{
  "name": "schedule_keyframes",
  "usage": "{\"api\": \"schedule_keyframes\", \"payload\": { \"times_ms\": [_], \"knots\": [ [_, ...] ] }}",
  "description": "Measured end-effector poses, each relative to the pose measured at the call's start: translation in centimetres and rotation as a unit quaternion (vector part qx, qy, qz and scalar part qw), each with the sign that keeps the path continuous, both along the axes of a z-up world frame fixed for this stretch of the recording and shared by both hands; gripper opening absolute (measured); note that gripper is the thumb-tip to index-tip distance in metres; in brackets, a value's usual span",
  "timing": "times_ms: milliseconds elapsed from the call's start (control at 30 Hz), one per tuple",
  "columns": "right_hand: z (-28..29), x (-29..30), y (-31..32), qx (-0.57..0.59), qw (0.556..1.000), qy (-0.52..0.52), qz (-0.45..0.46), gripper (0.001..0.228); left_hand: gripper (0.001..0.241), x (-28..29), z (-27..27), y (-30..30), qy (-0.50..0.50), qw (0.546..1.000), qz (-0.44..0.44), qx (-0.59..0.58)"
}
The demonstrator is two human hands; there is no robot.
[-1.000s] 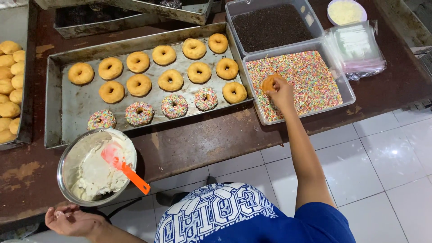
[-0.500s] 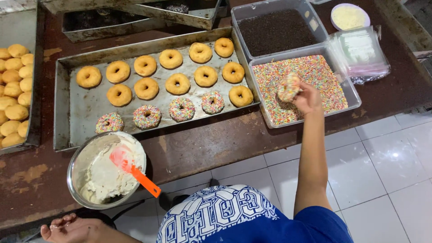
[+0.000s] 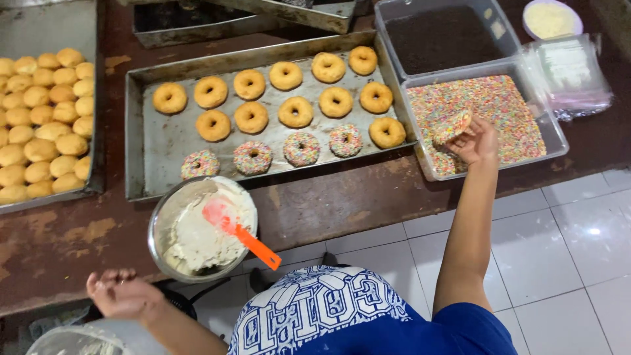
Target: Decorating donuts with frosting and sprinkles.
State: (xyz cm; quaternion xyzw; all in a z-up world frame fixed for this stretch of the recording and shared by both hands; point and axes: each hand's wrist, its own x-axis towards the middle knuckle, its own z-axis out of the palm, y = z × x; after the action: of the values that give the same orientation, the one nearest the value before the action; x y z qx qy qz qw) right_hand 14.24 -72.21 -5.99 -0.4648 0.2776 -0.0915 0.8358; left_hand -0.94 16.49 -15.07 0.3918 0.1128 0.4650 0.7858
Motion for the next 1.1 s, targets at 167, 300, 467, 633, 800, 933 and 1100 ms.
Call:
{"api": "schedule_keyframes", "payload": {
  "times_ms": [167, 300, 467, 633, 800, 933, 1100],
  "knots": [
    [4.0, 0.8, 8.2, -0.039, 0.998, -0.037, 0.014, 0.033, 0.035, 2.2, 2.5, 0.2, -0.013, 0.996, -0.086, -0.018],
    [6.1, 2.5, 14.6, -0.064, 0.989, -0.104, 0.085, 0.028, 0.031, 3.1, 3.2, 1.0, -0.017, 0.992, -0.122, -0.022],
    [8.0, 6.6, 24.6, 0.063, 0.962, -0.161, 0.212, 0.038, 0.030, 3.4, 3.5, 1.9, -0.025, 0.989, -0.143, -0.032],
    [8.4, 11.9, 39.0, 0.073, 0.928, -0.103, 0.350, 0.037, 0.030, 3.1, 3.7, 3.2, -0.011, 0.989, -0.143, -0.046],
    [6.5, 18.3, 54.2, 0.104, 0.868, 0.020, 0.484, 0.040, 0.030, 2.8, 3.2, 4.1, -0.010, 0.986, -0.161, -0.047],
    [5.1, 21.4, 64.8, 0.052, 0.855, 0.071, 0.512, 0.030, 0.029, 2.4, 3.6, 4.5, 0.026, 0.983, -0.173, -0.060],
    [-3.3, 27.3, 72.8, 0.081, 0.792, 0.079, 0.600, 0.038, 0.030, 1.7, 3.4, 6.2, 0.047, 0.968, -0.227, -0.092]
  ]
}}
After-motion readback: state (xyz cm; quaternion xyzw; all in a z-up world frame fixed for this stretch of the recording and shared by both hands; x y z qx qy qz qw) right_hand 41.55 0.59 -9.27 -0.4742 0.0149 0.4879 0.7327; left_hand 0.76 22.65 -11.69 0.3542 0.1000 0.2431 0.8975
